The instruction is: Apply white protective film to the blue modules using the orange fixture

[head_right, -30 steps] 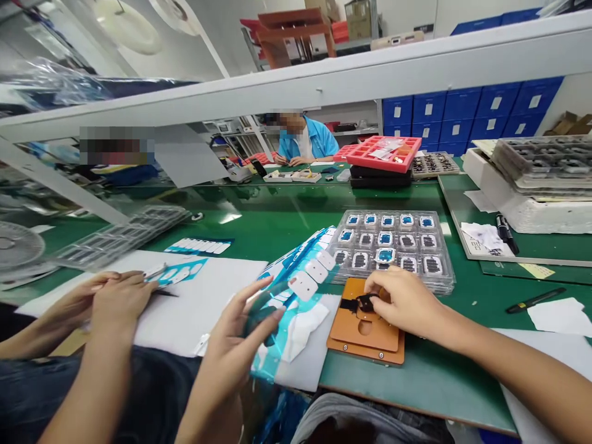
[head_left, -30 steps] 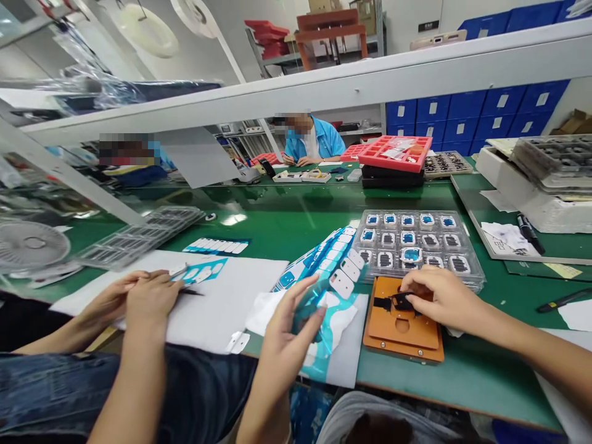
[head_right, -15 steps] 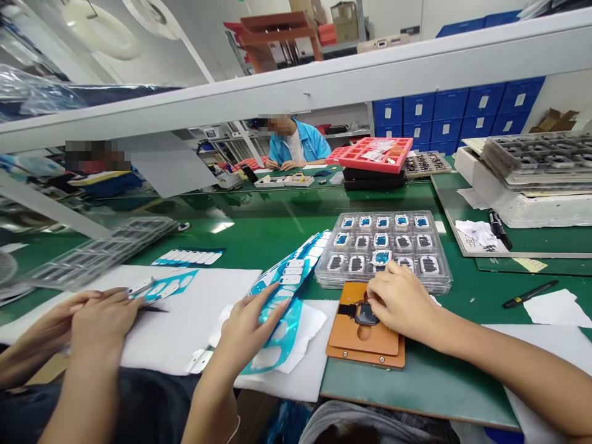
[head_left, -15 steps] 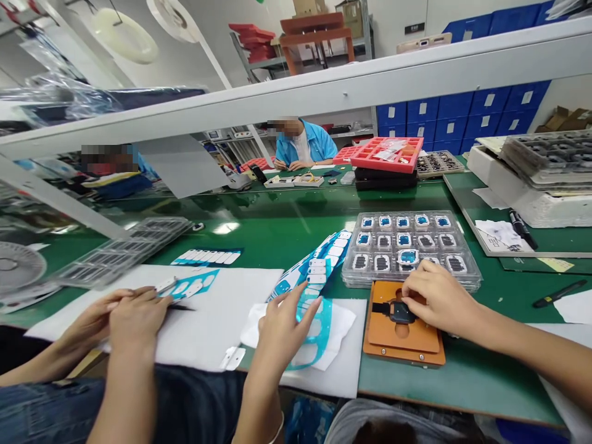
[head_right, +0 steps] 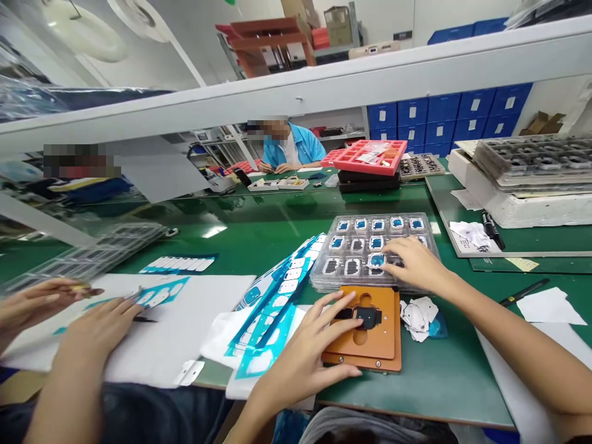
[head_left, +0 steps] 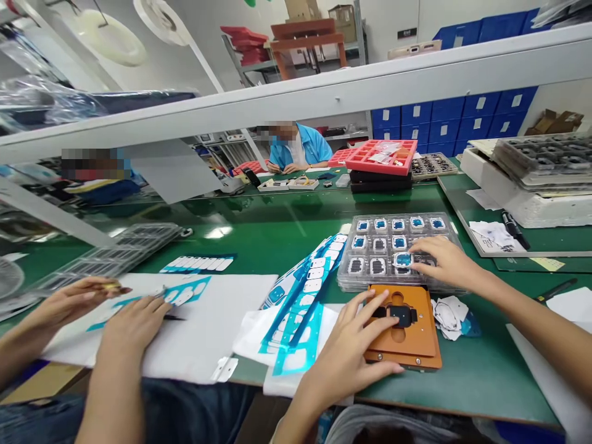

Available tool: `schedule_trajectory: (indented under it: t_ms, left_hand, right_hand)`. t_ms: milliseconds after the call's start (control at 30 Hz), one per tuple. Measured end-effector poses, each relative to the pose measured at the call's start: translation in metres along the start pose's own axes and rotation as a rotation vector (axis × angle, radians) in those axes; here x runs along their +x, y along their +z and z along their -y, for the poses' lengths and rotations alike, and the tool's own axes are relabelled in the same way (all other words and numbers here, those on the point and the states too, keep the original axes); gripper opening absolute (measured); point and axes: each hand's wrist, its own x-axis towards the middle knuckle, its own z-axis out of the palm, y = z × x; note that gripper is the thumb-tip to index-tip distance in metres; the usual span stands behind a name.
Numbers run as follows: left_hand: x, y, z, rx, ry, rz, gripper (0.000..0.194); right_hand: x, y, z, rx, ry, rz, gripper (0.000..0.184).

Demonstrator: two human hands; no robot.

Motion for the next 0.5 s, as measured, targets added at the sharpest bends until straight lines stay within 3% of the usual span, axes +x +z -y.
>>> schedule_trajectory:
  t_ms: [267, 500]
  left_hand:
    - [0.01, 0.002, 0.013, -0.116, 0.007, 0.024, 0.059]
    - [0.025, -0.013, 0.012, -0.113, -0.024, -0.242, 0.041]
  right_hand:
    - [0.005, 0.011, -0.008, 0.069, -0.054, 0.007, 0.012]
    - [0.004, 0.015, 0.0, 0.099, -0.04, 0.015, 0.011]
